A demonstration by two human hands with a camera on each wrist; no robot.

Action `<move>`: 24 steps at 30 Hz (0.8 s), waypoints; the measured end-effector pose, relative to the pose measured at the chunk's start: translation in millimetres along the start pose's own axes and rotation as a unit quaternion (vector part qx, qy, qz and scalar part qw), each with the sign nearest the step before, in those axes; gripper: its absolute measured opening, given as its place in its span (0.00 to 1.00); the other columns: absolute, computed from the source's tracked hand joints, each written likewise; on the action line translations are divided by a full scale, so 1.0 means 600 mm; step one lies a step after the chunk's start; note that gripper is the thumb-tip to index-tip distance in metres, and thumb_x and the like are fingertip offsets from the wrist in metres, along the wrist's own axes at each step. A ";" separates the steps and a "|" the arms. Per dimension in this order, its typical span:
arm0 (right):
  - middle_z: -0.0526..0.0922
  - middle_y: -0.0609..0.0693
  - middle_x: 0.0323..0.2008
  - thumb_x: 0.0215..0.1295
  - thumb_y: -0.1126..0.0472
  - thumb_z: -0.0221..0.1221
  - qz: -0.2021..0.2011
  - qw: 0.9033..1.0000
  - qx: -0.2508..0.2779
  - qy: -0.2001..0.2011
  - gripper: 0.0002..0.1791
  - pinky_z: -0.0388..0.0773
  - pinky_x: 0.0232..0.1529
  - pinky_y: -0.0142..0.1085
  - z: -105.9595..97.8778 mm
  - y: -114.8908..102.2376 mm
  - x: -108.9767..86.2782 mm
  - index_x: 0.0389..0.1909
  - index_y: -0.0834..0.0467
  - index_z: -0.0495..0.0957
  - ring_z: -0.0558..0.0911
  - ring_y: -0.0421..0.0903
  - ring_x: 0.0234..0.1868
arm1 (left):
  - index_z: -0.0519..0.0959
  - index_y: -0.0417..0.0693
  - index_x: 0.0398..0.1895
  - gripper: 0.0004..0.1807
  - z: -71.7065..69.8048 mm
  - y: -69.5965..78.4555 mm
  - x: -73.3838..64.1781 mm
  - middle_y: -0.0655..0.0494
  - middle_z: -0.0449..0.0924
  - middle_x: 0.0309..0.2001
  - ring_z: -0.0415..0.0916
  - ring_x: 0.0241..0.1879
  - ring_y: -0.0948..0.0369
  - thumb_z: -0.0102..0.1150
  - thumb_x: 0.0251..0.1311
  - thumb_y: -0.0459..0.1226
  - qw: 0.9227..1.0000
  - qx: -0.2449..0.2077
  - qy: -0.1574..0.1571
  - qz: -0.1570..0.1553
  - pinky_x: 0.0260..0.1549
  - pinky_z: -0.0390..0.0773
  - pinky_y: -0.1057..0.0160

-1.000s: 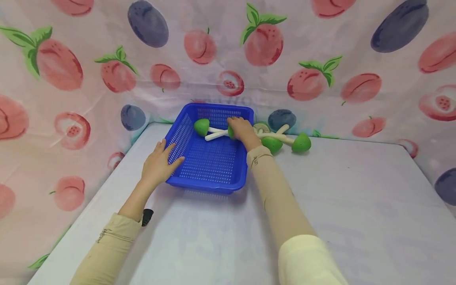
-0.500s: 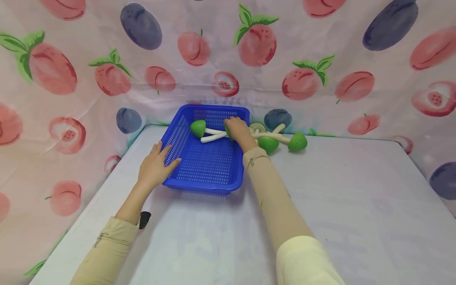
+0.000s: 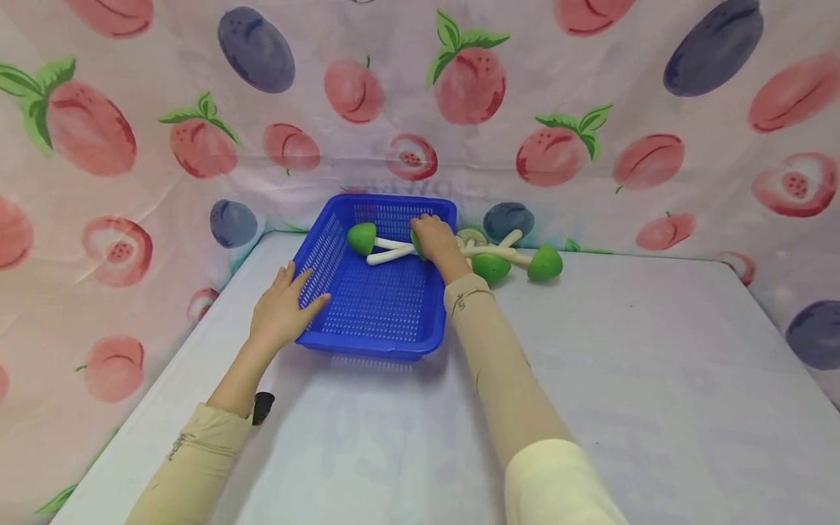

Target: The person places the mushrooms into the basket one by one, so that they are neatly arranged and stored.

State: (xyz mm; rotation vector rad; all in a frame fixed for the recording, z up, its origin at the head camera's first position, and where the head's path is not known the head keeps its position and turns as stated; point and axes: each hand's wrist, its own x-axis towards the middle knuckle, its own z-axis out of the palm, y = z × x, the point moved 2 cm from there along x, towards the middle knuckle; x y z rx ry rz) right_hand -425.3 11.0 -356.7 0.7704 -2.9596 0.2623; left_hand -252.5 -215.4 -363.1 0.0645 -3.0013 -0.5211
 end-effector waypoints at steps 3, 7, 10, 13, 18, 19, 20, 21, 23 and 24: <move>0.79 0.63 0.48 0.64 0.70 0.51 -0.001 1.000 -0.001 0.022 0.14 0.76 0.48 0.51 -0.002 0.001 -0.001 0.49 0.64 0.75 0.77 0.60 0.50 | 0.57 0.39 0.70 0.39 0.000 0.001 0.001 0.34 0.44 0.73 0.39 0.74 0.42 0.46 0.65 0.55 1.000 -0.001 -0.001 0.002 0.68 0.51 0.40; 0.80 0.63 0.45 0.63 0.68 0.53 -0.009 0.998 0.002 0.055 0.11 0.77 0.45 0.52 -0.001 0.001 0.000 0.46 0.65 0.76 0.78 0.62 0.47 | 0.57 0.39 0.71 0.39 0.002 0.000 0.002 0.34 0.44 0.73 0.39 0.74 0.41 0.46 0.65 0.55 1.000 0.003 -0.003 0.001 0.68 0.51 0.39; 0.80 0.63 0.43 0.62 0.68 0.53 -0.011 0.997 0.000 0.079 0.11 0.77 0.43 0.52 0.001 0.003 0.002 0.44 0.65 0.76 0.78 0.62 0.46 | 0.57 0.40 0.71 0.39 0.003 0.000 0.002 0.34 0.44 0.73 0.39 0.74 0.41 0.46 0.65 0.56 1.000 0.006 -0.002 0.000 0.68 0.52 0.39; 0.81 0.62 0.43 0.61 0.68 0.52 0.003 0.995 -0.008 0.097 0.11 0.78 0.42 0.52 0.002 0.004 0.004 0.44 0.65 0.77 0.79 0.61 0.45 | 0.57 0.39 0.71 0.39 0.003 0.000 0.002 0.34 0.44 0.73 0.39 0.73 0.41 0.46 0.65 0.55 1.000 0.005 0.000 0.000 0.67 0.52 0.39; 0.80 0.64 0.43 0.62 0.70 0.50 0.046 0.987 0.009 0.155 0.11 0.79 0.41 0.53 0.001 0.005 0.000 0.43 0.68 0.76 0.79 0.62 0.45 | 0.58 0.39 0.70 0.39 0.001 -0.001 0.000 0.34 0.44 0.73 0.40 0.73 0.41 0.46 0.65 0.55 1.000 0.004 0.001 0.001 0.67 0.52 0.39; 0.80 0.64 0.42 0.62 0.71 0.50 0.046 0.984 0.017 0.170 0.10 0.79 0.40 0.53 0.000 0.006 -0.003 0.41 0.68 0.76 0.79 0.62 0.44 | 0.58 0.39 0.70 0.39 0.000 -0.001 0.000 0.34 0.44 0.73 0.40 0.73 0.41 0.46 0.65 0.55 1.000 0.004 0.001 0.001 0.67 0.52 0.39; 0.79 0.65 0.42 0.61 0.71 0.50 0.041 0.981 0.028 0.188 0.10 0.79 0.40 0.52 -0.001 0.006 -0.005 0.41 0.68 0.76 0.79 0.62 0.43 | 0.58 0.39 0.70 0.39 0.000 -0.001 0.000 0.34 0.44 0.73 0.39 0.74 0.41 0.46 0.65 0.55 1.000 0.002 0.000 0.000 0.68 0.52 0.39; 0.79 0.65 0.42 0.61 0.72 0.50 0.034 0.978 0.037 0.205 0.10 0.79 0.39 0.52 -0.002 0.007 -0.009 0.42 0.69 0.76 0.79 0.62 0.43 | 0.58 0.39 0.70 0.39 0.000 0.000 0.000 0.34 0.44 0.73 0.39 0.74 0.41 0.46 0.65 0.55 1.000 0.002 0.001 -0.001 0.68 0.52 0.39; 0.80 0.65 0.42 0.60 0.73 0.50 0.014 0.971 0.051 0.231 0.11 0.79 0.40 0.51 -0.006 0.009 -0.017 0.43 0.68 0.76 0.79 0.62 0.42 | 0.58 0.39 0.70 0.39 0.002 0.001 0.001 0.34 0.44 0.73 0.39 0.74 0.41 0.47 0.65 0.55 1.000 0.003 -0.001 -0.002 0.68 0.51 0.39; 0.80 0.64 0.42 0.59 0.74 0.50 0.007 0.968 0.060 0.244 0.12 0.79 0.39 0.51 -0.009 0.011 -0.021 0.44 0.68 0.76 0.80 0.62 0.42 | 0.57 0.39 0.70 0.39 0.003 0.002 0.003 0.35 0.44 0.73 0.39 0.74 0.42 0.46 0.65 0.55 1.000 0.003 -0.003 -0.002 0.68 0.51 0.39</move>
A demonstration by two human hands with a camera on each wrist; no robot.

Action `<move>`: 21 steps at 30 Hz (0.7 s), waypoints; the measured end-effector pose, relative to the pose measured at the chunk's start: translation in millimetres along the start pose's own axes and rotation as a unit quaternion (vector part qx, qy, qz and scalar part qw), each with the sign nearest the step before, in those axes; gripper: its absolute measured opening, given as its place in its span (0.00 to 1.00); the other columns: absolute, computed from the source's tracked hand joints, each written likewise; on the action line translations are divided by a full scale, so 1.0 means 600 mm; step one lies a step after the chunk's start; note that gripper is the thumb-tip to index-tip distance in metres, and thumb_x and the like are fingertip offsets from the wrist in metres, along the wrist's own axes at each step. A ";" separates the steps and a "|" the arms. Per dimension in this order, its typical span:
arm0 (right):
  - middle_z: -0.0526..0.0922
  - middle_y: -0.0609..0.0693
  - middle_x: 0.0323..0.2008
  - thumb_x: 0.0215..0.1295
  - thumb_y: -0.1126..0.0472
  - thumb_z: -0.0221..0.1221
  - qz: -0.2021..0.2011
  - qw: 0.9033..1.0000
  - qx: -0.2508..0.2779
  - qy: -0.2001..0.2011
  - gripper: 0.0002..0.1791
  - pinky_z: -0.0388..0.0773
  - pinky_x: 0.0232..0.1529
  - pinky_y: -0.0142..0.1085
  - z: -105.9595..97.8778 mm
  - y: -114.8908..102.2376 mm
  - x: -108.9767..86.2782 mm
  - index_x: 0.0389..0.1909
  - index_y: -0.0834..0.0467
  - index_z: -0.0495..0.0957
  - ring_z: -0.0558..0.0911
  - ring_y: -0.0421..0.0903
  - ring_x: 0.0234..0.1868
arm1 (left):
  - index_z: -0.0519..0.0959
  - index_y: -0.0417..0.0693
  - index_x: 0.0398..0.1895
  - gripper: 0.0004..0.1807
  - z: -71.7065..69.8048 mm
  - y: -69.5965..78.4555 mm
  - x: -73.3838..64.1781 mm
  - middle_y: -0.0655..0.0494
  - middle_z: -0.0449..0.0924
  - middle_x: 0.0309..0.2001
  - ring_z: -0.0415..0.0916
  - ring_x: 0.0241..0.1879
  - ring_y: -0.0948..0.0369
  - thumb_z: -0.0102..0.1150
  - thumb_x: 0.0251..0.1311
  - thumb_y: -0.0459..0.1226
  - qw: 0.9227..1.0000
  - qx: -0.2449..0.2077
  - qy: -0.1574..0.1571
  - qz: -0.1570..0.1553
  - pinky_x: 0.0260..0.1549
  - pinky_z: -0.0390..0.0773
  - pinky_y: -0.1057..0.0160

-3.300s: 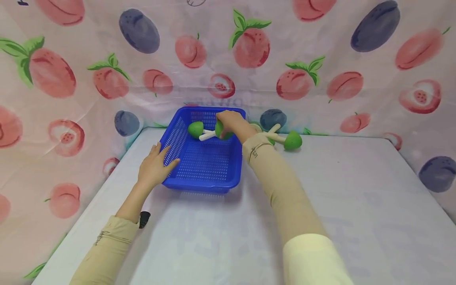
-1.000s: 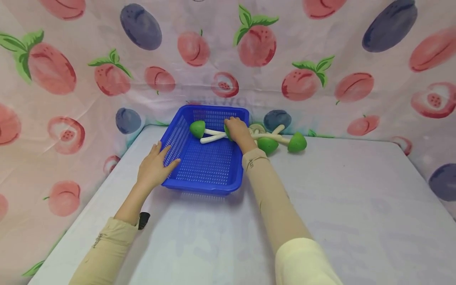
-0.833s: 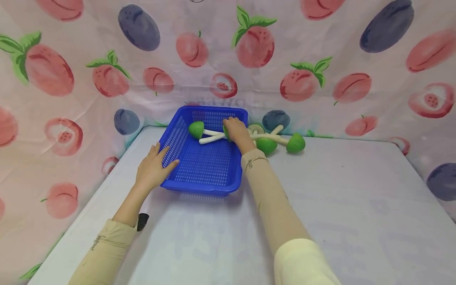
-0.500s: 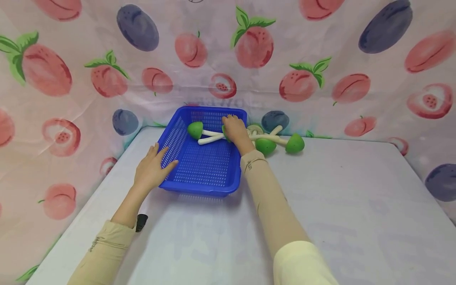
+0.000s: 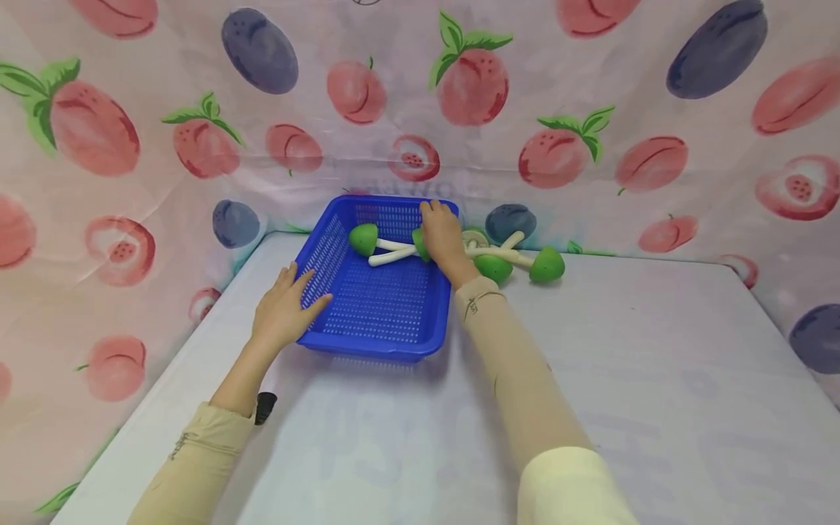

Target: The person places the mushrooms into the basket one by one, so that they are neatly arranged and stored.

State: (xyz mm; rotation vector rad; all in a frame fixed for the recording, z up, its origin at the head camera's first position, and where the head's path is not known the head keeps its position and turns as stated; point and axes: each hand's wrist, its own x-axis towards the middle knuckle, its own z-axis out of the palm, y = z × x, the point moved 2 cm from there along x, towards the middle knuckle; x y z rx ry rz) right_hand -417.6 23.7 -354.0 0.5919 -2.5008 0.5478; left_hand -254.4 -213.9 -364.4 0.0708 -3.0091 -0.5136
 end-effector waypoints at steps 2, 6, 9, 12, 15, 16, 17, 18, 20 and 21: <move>0.81 0.64 0.42 0.58 0.75 0.51 -0.005 1.000 0.019 0.018 0.15 0.79 0.40 0.50 -0.007 0.002 -0.005 0.46 0.67 0.76 0.80 0.61 0.41 | 0.57 0.39 0.71 0.39 0.000 0.000 0.001 0.35 0.44 0.73 0.39 0.74 0.42 0.46 0.65 0.55 1.000 0.001 -0.003 0.000 0.68 0.51 0.39; 0.81 0.63 0.43 0.57 0.76 0.50 -0.006 0.999 0.045 0.016 0.17 0.79 0.41 0.49 -0.020 0.002 -0.012 0.48 0.66 0.76 0.81 0.60 0.41 | 0.56 0.39 0.71 0.40 -0.006 -0.003 0.000 0.35 0.43 0.73 0.39 0.74 0.42 0.47 0.64 0.56 1.000 0.007 -0.006 -0.004 0.68 0.52 0.40; 0.81 0.64 0.42 0.59 0.75 0.50 -0.022 0.999 0.046 0.002 0.16 0.79 0.40 0.49 -0.034 0.007 -0.018 0.48 0.67 0.75 0.81 0.60 0.41 | 0.57 0.40 0.71 0.40 -0.008 0.001 0.003 0.35 0.44 0.73 0.39 0.74 0.42 0.48 0.64 0.56 1.000 0.013 -0.003 -0.004 0.68 0.52 0.40; 0.81 0.63 0.42 0.61 0.73 0.50 -0.029 0.999 0.038 -0.006 0.15 0.79 0.38 0.49 -0.048 0.010 -0.023 0.48 0.66 0.75 0.80 0.59 0.40 | 0.57 0.40 0.71 0.40 -0.008 0.003 0.009 0.35 0.44 0.73 0.39 0.74 0.42 0.48 0.64 0.56 1.000 0.016 -0.001 0.003 0.68 0.51 0.40; 0.81 0.62 0.42 0.62 0.72 0.51 -0.028 0.999 0.021 -0.009 0.14 0.79 0.36 0.49 -0.061 0.017 -0.029 0.48 0.66 0.76 0.80 0.59 0.41 | 0.56 0.40 0.71 0.40 -0.006 0.005 0.012 0.35 0.43 0.73 0.38 0.74 0.42 0.47 0.64 0.56 1.000 0.013 -0.005 0.008 0.68 0.51 0.40; 0.81 0.62 0.43 0.63 0.71 0.51 -0.027 0.999 0.018 -0.013 0.14 0.79 0.35 0.49 -0.067 0.018 -0.031 0.48 0.66 0.76 0.80 0.59 0.41 | 0.56 0.40 0.71 0.40 -0.005 0.006 0.012 0.35 0.43 0.73 0.38 0.74 0.42 0.47 0.64 0.56 1.000 0.012 -0.006 0.008 0.68 0.51 0.40; 0.80 0.62 0.44 0.63 0.71 0.51 -0.023 0.999 0.017 -0.020 0.14 0.79 0.35 0.49 -0.072 0.020 -0.032 0.49 0.66 0.75 0.80 0.60 0.42 | 0.56 0.40 0.71 0.40 -0.004 0.005 0.011 0.35 0.43 0.73 0.38 0.74 0.42 0.47 0.64 0.56 1.000 0.012 -0.006 0.006 0.68 0.52 0.40; 0.80 0.62 0.46 0.64 0.70 0.50 -0.018 0.999 0.017 -0.028 0.14 0.79 0.36 0.49 -0.076 0.022 -0.033 0.49 0.66 0.75 0.80 0.60 0.44 | 0.56 0.40 0.71 0.40 -0.003 0.005 0.009 0.35 0.43 0.73 0.38 0.74 0.42 0.47 0.64 0.56 1.000 0.012 -0.006 0.005 0.68 0.52 0.40; 0.79 0.63 0.49 0.65 0.68 0.51 -0.005 0.998 0.030 -0.054 0.15 0.79 0.41 0.50 -0.086 0.028 -0.035 0.51 0.66 0.74 0.78 0.61 0.48 | 0.56 0.39 0.71 0.40 -0.002 0.003 0.006 0.34 0.43 0.73 0.39 0.74 0.41 0.47 0.64 0.55 1.000 0.013 -0.008 0.003 0.68 0.52 0.40; 0.79 0.63 0.51 0.65 0.68 0.51 0.005 0.997 0.037 -0.068 0.15 0.78 0.44 0.50 -0.092 0.032 -0.037 0.52 0.66 0.74 0.78 0.61 0.51 | 0.56 0.39 0.71 0.39 -0.001 0.003 0.004 0.34 0.43 0.73 0.39 0.74 0.41 0.47 0.64 0.55 1.000 0.011 -0.007 0.003 0.67 0.52 0.39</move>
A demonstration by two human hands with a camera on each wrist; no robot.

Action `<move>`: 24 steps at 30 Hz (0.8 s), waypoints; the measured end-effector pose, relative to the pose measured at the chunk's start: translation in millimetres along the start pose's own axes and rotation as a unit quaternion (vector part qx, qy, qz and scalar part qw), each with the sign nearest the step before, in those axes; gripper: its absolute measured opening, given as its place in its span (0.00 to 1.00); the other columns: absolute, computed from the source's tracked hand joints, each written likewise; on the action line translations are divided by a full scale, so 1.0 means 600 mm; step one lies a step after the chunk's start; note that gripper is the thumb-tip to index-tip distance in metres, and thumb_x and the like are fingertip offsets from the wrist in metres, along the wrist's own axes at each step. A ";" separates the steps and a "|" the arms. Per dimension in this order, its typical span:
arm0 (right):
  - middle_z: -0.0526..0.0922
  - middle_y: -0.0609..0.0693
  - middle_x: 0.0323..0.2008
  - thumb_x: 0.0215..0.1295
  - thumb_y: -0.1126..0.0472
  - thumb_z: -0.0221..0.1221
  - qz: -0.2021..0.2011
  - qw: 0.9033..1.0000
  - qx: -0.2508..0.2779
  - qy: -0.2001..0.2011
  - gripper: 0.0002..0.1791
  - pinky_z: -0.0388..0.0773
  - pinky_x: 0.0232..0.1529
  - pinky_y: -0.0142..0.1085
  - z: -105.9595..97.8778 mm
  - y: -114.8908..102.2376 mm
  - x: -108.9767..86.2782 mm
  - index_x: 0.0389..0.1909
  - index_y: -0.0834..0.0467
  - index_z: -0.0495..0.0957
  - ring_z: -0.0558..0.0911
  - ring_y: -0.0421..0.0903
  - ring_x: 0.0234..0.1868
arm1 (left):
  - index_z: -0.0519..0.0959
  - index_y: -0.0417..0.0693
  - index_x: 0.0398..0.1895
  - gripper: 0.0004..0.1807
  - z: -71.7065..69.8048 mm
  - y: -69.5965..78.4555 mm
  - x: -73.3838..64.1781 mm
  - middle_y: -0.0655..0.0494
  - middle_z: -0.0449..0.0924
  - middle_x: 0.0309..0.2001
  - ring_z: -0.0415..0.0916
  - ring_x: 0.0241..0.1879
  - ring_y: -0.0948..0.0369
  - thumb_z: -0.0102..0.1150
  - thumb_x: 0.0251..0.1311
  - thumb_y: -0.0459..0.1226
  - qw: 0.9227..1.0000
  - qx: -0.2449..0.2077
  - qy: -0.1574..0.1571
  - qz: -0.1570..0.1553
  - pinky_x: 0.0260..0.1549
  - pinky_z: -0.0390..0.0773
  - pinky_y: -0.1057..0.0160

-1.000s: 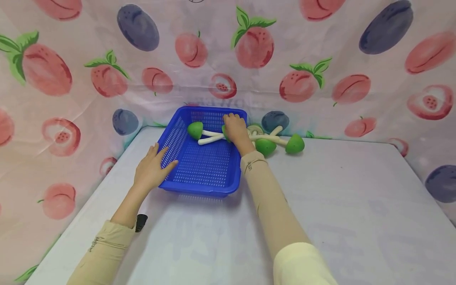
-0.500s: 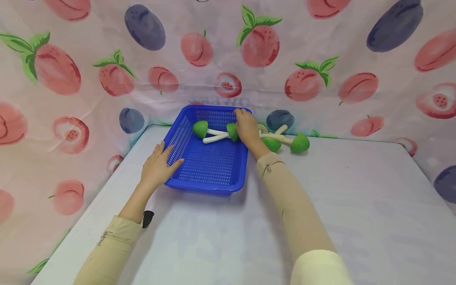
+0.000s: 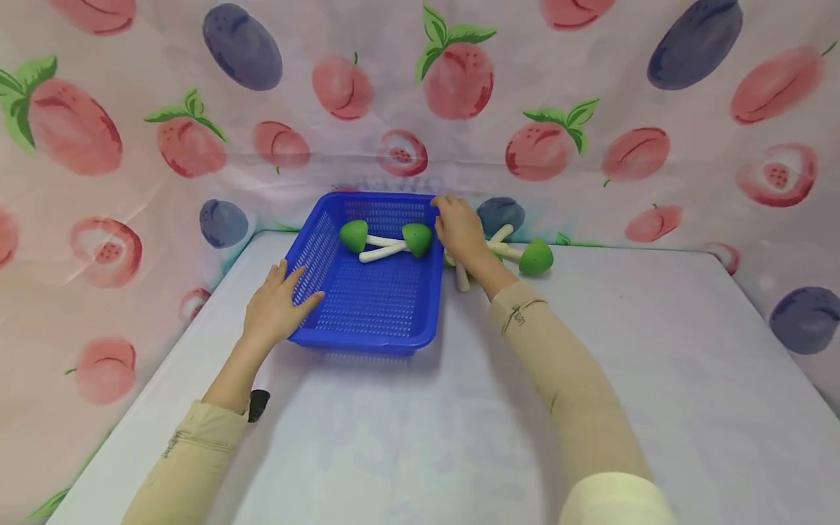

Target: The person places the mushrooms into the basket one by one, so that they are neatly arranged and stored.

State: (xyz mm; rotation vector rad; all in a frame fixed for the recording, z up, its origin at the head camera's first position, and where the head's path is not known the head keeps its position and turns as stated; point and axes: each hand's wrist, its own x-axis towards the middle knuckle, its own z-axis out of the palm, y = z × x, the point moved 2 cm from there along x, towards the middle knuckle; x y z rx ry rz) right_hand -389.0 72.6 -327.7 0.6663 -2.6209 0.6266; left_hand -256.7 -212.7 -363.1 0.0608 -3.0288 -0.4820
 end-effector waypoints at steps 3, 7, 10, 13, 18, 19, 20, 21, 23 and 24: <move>0.76 0.64 0.55 0.65 0.66 0.53 0.018 0.999 0.025 -0.035 0.17 0.74 0.54 0.51 -0.017 0.008 -0.002 0.54 0.66 0.73 0.75 0.61 0.57 | 0.56 0.38 0.70 0.39 -0.002 -0.005 -0.005 0.33 0.43 0.73 0.39 0.73 0.40 0.47 0.64 0.55 1.000 -0.002 0.002 -0.001 0.67 0.52 0.39; 0.75 0.66 0.56 0.65 0.66 0.54 0.018 0.997 0.034 -0.070 0.18 0.70 0.58 0.53 -0.037 0.025 -0.012 0.54 0.69 0.72 0.73 0.62 0.58 | 0.56 0.38 0.71 0.39 -0.001 -0.008 -0.010 0.33 0.43 0.73 0.39 0.73 0.40 0.46 0.65 0.55 1.000 -0.005 0.003 -0.006 0.67 0.52 0.39; 0.75 0.68 0.55 0.65 0.67 0.54 0.017 0.995 0.023 -0.097 0.18 0.69 0.59 0.54 -0.043 0.043 -0.021 0.53 0.71 0.72 0.73 0.63 0.57 | 0.56 0.38 0.71 0.39 0.000 -0.007 -0.011 0.33 0.43 0.73 0.39 0.73 0.40 0.46 0.65 0.55 1.000 -0.006 0.001 -0.009 0.67 0.51 0.39; 0.74 0.69 0.55 0.65 0.67 0.54 0.024 0.992 0.012 -0.127 0.18 0.67 0.61 0.54 -0.045 0.061 -0.032 0.54 0.72 0.71 0.72 0.64 0.59 | 0.56 0.39 0.71 0.39 0.000 -0.005 -0.009 0.34 0.43 0.73 0.38 0.74 0.41 0.46 0.65 0.55 1.000 -0.009 -0.001 -0.009 0.68 0.50 0.39; 0.71 0.71 0.57 0.66 0.65 0.54 0.042 0.988 0.002 -0.150 0.20 0.65 0.63 0.56 -0.040 0.083 -0.045 0.55 0.71 0.70 0.69 0.67 0.61 | 0.56 0.39 0.71 0.39 -0.001 -0.001 -0.007 0.34 0.43 0.73 0.38 0.74 0.41 0.47 0.64 0.55 1.000 -0.012 0.001 -0.006 0.68 0.50 0.39; 0.71 0.71 0.57 0.66 0.65 0.54 0.045 0.988 0.001 -0.150 0.20 0.64 0.63 0.57 -0.038 0.088 -0.046 0.56 0.71 0.70 0.68 0.67 0.61 | 0.56 0.39 0.71 0.39 -0.001 -0.001 -0.007 0.34 0.43 0.73 0.38 0.74 0.41 0.47 0.64 0.55 1.000 -0.011 0.002 -0.005 0.68 0.50 0.39; 0.71 0.72 0.57 0.66 0.65 0.54 0.048 0.987 -0.001 -0.152 0.20 0.64 0.63 0.57 -0.035 0.092 -0.047 0.56 0.71 0.70 0.68 0.68 0.61 | 0.56 0.39 0.71 0.39 -0.001 -0.001 -0.007 0.34 0.43 0.73 0.38 0.74 0.41 0.46 0.64 0.55 1.000 -0.011 0.002 -0.005 0.68 0.50 0.39; 0.70 0.72 0.57 0.66 0.65 0.53 0.051 0.987 -0.003 -0.155 0.20 0.64 0.63 0.57 -0.033 0.097 -0.048 0.57 0.71 0.70 0.68 0.68 0.60 | 0.56 0.39 0.71 0.39 -0.001 -0.001 -0.007 0.34 0.43 0.73 0.38 0.74 0.41 0.46 0.64 0.55 1.000 -0.011 0.001 -0.005 0.68 0.50 0.38; 0.70 0.73 0.57 0.66 0.66 0.52 0.056 0.985 -0.009 -0.163 0.20 0.65 0.62 0.58 -0.026 0.106 -0.049 0.57 0.71 0.69 0.69 0.69 0.59 | 0.56 0.39 0.71 0.40 -0.001 0.000 -0.006 0.34 0.42 0.73 0.38 0.74 0.41 0.46 0.64 0.55 1.000 -0.013 -0.001 -0.005 0.68 0.51 0.39; 0.71 0.73 0.56 0.66 0.66 0.52 0.058 0.984 -0.014 -0.168 0.20 0.66 0.61 0.58 -0.023 0.111 -0.049 0.58 0.71 0.69 0.70 0.69 0.58 | 0.56 0.39 0.71 0.40 -0.002 0.000 -0.006 0.34 0.42 0.73 0.38 0.74 0.41 0.46 0.64 0.55 1.000 -0.012 -0.001 -0.004 0.68 0.51 0.39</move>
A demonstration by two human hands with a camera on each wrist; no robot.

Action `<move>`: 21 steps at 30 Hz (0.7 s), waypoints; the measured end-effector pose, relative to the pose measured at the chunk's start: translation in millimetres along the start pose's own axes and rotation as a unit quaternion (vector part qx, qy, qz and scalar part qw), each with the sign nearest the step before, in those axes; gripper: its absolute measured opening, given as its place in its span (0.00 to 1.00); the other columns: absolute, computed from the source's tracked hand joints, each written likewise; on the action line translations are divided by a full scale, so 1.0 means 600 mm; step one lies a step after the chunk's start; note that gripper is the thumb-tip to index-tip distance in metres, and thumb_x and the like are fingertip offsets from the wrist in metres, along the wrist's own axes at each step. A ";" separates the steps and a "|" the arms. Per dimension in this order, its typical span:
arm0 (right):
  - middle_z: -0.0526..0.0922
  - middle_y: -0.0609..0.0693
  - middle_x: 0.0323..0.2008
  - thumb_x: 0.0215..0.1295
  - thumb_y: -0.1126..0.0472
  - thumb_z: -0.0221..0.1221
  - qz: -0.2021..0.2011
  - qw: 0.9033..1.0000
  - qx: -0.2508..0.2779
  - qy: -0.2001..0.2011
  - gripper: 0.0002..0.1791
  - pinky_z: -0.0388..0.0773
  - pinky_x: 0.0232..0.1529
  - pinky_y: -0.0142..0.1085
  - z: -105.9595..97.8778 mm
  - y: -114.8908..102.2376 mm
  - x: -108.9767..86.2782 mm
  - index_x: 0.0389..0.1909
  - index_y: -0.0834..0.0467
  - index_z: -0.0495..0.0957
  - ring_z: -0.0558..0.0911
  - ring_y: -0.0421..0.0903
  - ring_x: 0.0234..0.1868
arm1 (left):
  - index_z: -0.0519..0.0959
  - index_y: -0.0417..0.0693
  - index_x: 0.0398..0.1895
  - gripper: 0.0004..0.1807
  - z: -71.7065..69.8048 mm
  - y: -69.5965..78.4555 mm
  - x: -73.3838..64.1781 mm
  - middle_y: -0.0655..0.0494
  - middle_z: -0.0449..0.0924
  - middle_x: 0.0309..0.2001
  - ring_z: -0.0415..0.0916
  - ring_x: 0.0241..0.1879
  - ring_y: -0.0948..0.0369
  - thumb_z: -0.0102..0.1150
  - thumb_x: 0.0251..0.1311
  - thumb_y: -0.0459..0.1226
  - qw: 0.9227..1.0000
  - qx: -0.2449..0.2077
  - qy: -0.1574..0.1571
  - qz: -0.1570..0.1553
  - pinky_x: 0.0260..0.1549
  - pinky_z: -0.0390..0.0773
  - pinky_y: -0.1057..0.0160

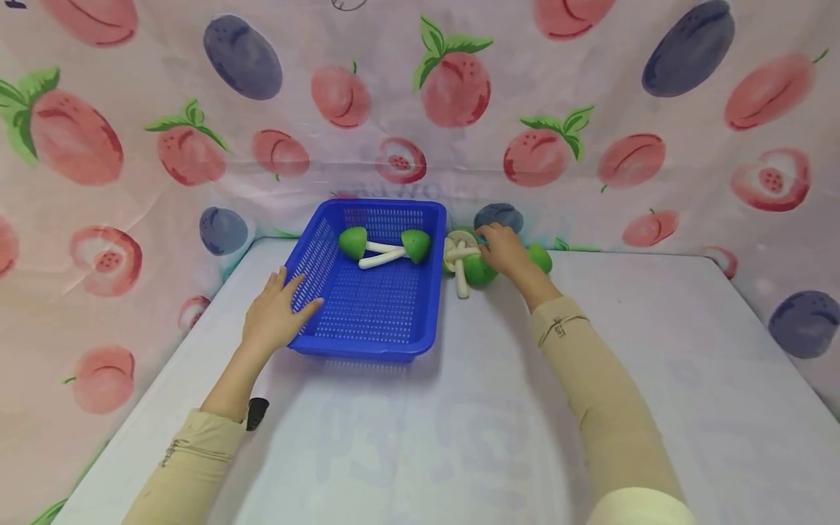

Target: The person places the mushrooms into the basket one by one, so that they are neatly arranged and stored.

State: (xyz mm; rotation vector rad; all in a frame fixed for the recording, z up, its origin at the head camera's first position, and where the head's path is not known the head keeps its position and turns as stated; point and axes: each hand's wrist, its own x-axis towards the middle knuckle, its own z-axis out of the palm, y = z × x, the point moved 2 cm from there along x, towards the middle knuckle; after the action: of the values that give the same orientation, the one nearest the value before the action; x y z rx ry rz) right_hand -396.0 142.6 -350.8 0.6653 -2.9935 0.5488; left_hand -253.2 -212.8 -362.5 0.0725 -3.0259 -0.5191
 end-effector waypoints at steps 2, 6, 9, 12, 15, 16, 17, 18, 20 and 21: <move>0.71 0.73 0.56 0.67 0.67 0.51 0.004 1.000 -0.010 -0.012 0.20 0.67 0.60 0.57 0.005 0.007 0.003 0.58 0.71 0.69 0.71 0.68 0.57 | 0.56 0.39 0.71 0.40 0.000 0.001 0.000 0.34 0.42 0.73 0.38 0.74 0.41 0.46 0.64 0.55 1.000 0.001 0.000 0.002 0.67 0.51 0.38; 0.71 0.71 0.58 0.69 0.65 0.49 0.007 0.999 -0.020 -0.034 0.21 0.68 0.60 0.57 0.017 0.011 0.012 0.59 0.71 0.69 0.71 0.66 0.59 | 0.56 0.39 0.71 0.40 -0.002 0.002 0.002 0.34 0.43 0.73 0.39 0.74 0.41 0.46 0.64 0.56 1.000 0.004 0.002 0.003 0.67 0.52 0.38; 0.71 0.70 0.59 0.70 0.64 0.48 -0.010 0.999 -0.036 -0.037 0.21 0.68 0.60 0.56 0.028 0.004 0.021 0.59 0.71 0.69 0.70 0.65 0.60 | 0.57 0.39 0.71 0.40 -0.002 0.002 0.004 0.34 0.43 0.73 0.39 0.74 0.41 0.46 0.64 0.56 1.000 0.005 0.002 0.002 0.67 0.52 0.38; 0.72 0.70 0.57 0.68 0.66 0.48 -0.019 0.998 -0.051 -0.034 0.21 0.71 0.58 0.54 0.035 -0.004 0.028 0.59 0.72 0.69 0.73 0.65 0.58 | 0.56 0.39 0.71 0.39 -0.002 0.003 0.006 0.35 0.42 0.73 0.38 0.74 0.41 0.46 0.64 0.55 1.000 0.003 0.000 0.003 0.68 0.51 0.39; 0.72 0.70 0.58 0.66 0.70 0.48 -0.017 0.998 -0.050 -0.042 0.22 0.69 0.60 0.53 0.043 -0.006 0.032 0.60 0.72 0.67 0.72 0.65 0.59 | 0.56 0.40 0.71 0.39 -0.003 0.005 0.007 0.35 0.42 0.74 0.37 0.74 0.42 0.46 0.65 0.55 1.000 0.001 -0.001 0.006 0.68 0.50 0.39; 0.71 0.70 0.58 0.65 0.71 0.47 -0.014 0.998 -0.049 -0.047 0.22 0.69 0.60 0.53 0.047 -0.007 0.032 0.61 0.72 0.66 0.71 0.65 0.59 | 0.56 0.39 0.71 0.39 -0.003 0.005 0.007 0.35 0.42 0.74 0.37 0.74 0.42 0.46 0.65 0.55 1.000 0.001 -0.001 0.007 0.68 0.51 0.39; 0.71 0.70 0.59 0.65 0.72 0.46 -0.013 0.997 -0.051 -0.053 0.23 0.68 0.61 0.53 0.051 -0.008 0.032 0.61 0.72 0.66 0.71 0.65 0.60 | 0.56 0.39 0.71 0.39 -0.003 0.004 0.006 0.35 0.42 0.74 0.37 0.74 0.42 0.46 0.65 0.55 1.000 0.001 0.000 0.007 0.68 0.51 0.39; 0.71 0.69 0.59 0.65 0.73 0.45 -0.012 0.997 -0.054 -0.060 0.23 0.69 0.60 0.54 0.055 -0.008 0.032 0.62 0.71 0.65 0.71 0.66 0.59 | 0.57 0.39 0.71 0.39 -0.003 0.003 0.006 0.35 0.42 0.73 0.38 0.74 0.42 0.46 0.65 0.55 1.000 0.002 0.000 0.006 0.68 0.51 0.39; 0.68 0.70 0.61 0.67 0.72 0.42 -0.006 0.995 -0.062 -0.081 0.24 0.67 0.60 0.56 0.063 -0.010 0.031 0.64 0.69 0.63 0.69 0.68 0.60 | 0.56 0.39 0.71 0.39 -0.002 0.001 0.003 0.34 0.42 0.73 0.38 0.74 0.42 0.46 0.65 0.55 1.000 0.006 -0.001 0.003 0.68 0.52 0.40; 0.66 0.71 0.62 0.69 0.71 0.41 0.000 0.994 -0.066 -0.092 0.24 0.66 0.61 0.58 0.066 -0.011 0.029 0.65 0.69 0.61 0.68 0.69 0.61 | 0.56 0.39 0.71 0.39 -0.002 0.000 0.002 0.34 0.42 0.73 0.38 0.74 0.41 0.46 0.65 0.55 1.000 0.007 -0.003 0.001 0.68 0.51 0.40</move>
State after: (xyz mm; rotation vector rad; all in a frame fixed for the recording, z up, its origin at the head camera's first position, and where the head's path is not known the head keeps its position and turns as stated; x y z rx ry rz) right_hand -407.3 116.2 -383.9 0.7432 -3.1648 0.3007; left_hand -254.4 -213.4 -361.4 0.0690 -3.0347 -0.4999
